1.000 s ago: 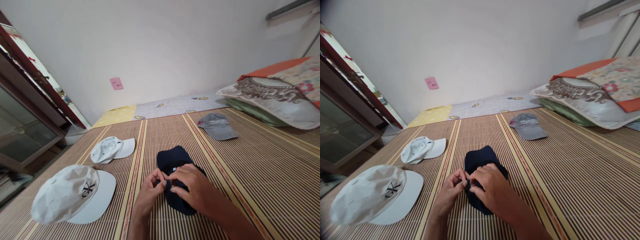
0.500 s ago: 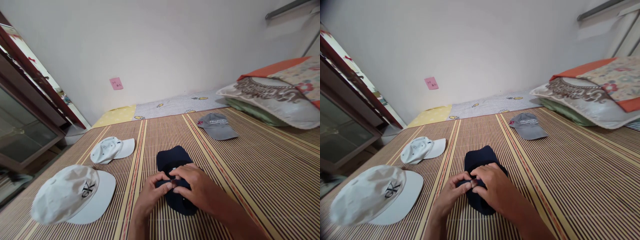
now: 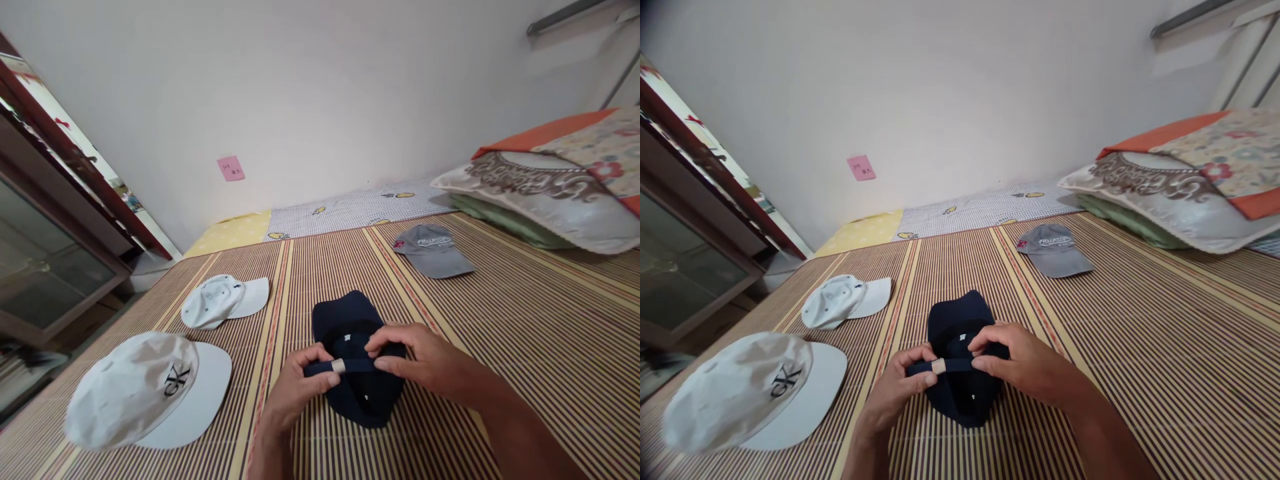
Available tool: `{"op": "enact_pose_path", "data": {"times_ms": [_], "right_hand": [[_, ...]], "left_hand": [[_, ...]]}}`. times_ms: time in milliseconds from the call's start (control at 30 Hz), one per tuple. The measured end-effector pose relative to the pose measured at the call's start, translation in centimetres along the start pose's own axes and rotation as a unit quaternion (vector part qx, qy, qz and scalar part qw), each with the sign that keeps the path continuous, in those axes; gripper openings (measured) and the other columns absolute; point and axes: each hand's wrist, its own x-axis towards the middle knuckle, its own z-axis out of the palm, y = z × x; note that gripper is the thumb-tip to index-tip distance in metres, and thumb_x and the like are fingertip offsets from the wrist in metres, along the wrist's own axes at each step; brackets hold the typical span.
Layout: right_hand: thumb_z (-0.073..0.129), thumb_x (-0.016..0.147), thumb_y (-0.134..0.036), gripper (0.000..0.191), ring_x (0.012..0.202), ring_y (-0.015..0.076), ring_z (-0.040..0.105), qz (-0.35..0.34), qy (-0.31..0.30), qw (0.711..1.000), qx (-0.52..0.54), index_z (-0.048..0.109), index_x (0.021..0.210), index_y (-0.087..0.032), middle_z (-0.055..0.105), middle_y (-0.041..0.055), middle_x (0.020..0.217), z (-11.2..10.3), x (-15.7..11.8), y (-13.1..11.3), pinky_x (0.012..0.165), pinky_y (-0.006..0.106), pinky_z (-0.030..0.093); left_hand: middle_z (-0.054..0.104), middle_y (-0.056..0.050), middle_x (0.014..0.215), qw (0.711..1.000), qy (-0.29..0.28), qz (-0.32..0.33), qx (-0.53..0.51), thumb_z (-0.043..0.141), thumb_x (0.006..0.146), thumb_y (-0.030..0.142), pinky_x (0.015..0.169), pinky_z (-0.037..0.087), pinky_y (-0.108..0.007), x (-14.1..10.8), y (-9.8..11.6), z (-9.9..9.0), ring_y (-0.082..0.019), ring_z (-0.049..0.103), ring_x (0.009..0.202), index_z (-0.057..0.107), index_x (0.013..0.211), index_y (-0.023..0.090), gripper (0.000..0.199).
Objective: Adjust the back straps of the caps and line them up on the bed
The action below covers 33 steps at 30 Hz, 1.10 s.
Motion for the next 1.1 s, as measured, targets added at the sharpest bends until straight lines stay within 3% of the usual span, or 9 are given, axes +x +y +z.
{"op": "enact_pose_path", "data": {"times_ms": [200,467,600,700,933,1100], "right_hand": [[0.074,0.088,-0.036,0.012,0.123,0.0298,0.064,-0.005,0.02,1.0,-0.012,0.079,0.097,-0.03,0.076,0.0042,0.118,0.2,-0.1,0.9,0.11,0.052,0.044],[0.063,0.095,-0.033,0.014,0.096,0.0218,0.071,-0.016,-0.01,1.0,0.008,0.076,0.097,-0.026,0.077,0.0014,0.101,-0.2,0.0,0.0,0.089,0.038,0.052],[0.068,0.091,-0.036,0.018,0.11,0.0261,0.069,-0.003,-0.005,1.0,0.004,0.076,0.105,-0.029,0.077,0.003,0.112,-0.5,-0.1,0.1,0.101,0.045,0.049],[0.07,0.089,-0.035,0.013,0.118,0.0292,0.066,-0.022,-0.013,0.999,0.024,0.076,0.094,-0.026,0.078,0.0053,0.113,-0.6,-0.1,0.8,0.107,0.05,0.046],[0.063,0.092,-0.034,0.016,0.107,0.0265,0.071,-0.018,-0.023,0.997,0.075,0.073,0.086,-0.023,0.078,0.0059,0.11,-0.9,0.2,1.2,0.098,0.045,0.051],[0.059,0.095,-0.041,0.024,0.119,0.0283,0.068,-0.019,0.06,0.997,0.053,0.077,0.101,-0.026,0.078,0.0063,0.116,-1.5,0.1,1.6,0.109,0.049,0.046]], "left_hand": [[0.048,0.001,0.081,0.999,-0.008,0.032,0.016,0.079,0.082,0.042,0.069,0.03,-0.027,-0.1,0.2,0.1,-0.014,0.042,0.075,0.066,0.078,0.017,0.028],[0.051,0.0,0.082,0.999,-0.012,0.042,0.014,0.076,0.087,0.038,0.075,0.033,-0.028,-0.2,0.4,-0.1,-0.016,0.045,0.08,0.068,0.078,0.018,0.024],[0.057,-0.002,0.082,0.999,-0.014,0.043,-0.012,0.076,0.086,0.039,0.076,0.036,-0.029,-0.3,0.3,-0.4,-0.017,0.049,0.081,0.07,0.077,0.017,0.024],[0.057,-0.001,0.076,0.999,-0.006,0.029,-0.013,0.077,0.085,0.041,0.073,0.035,-0.029,-0.5,0.1,-0.8,-0.016,0.048,0.076,0.069,0.075,0.017,0.027],[0.053,0.001,0.07,1.0,0.004,0.01,0.004,0.079,0.083,0.045,0.067,0.032,-0.027,-0.6,-0.2,-1.7,-0.014,0.044,0.07,0.067,0.072,0.017,0.032],[0.06,-0.002,0.081,0.997,0.018,0.058,0.045,0.068,0.091,0.05,0.076,0.036,-0.029,-0.6,0.2,-1.9,-0.018,0.052,0.081,0.072,0.078,0.018,0.035]]}}
